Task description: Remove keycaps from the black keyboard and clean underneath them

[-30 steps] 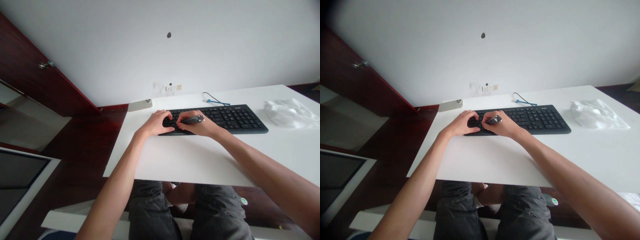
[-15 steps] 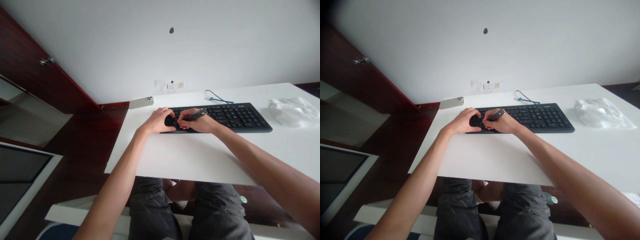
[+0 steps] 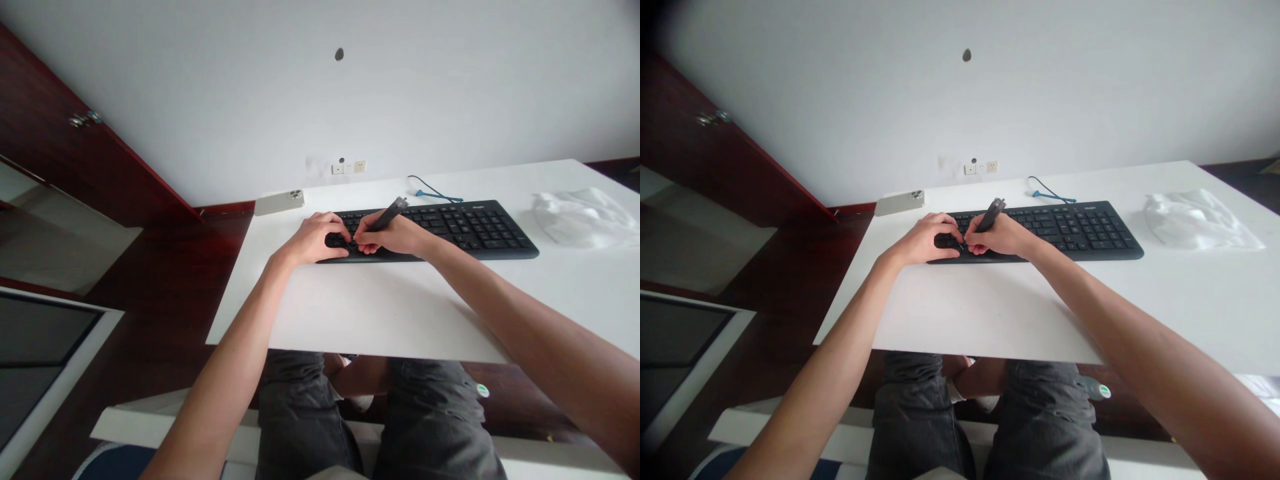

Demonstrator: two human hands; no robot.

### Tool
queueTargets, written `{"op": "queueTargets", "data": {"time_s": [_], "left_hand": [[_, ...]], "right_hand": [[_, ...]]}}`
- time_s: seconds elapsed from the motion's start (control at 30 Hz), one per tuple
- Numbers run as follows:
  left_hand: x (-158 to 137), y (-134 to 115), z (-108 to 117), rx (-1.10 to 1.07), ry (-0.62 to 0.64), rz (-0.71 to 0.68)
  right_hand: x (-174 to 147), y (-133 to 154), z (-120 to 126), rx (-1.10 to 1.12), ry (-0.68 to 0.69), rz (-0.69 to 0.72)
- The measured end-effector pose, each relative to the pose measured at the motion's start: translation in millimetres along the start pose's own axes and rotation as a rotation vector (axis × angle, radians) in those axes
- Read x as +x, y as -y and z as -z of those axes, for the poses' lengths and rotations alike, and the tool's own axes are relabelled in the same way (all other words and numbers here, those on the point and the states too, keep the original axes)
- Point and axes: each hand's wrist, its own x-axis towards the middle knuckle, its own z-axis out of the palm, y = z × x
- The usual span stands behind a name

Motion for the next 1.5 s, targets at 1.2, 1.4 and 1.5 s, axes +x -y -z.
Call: {"op": "queueTargets", "data": {"time_s": [1.2, 1.4, 1.5], "left_hand": [[1, 6, -1, -0.001, -0.046, -0.111], [1, 8, -2, -0.045, -0.046, -0.111], [0, 8, -3, -0.042, -0.059, -0.116]], "right_hand": [[-11, 4, 10, -0.502, 0.173, 0.505], [-17, 15, 9, -0.641, 0.199, 0.563], [-19, 13, 2, -0.775, 0.168, 0.621]]}}
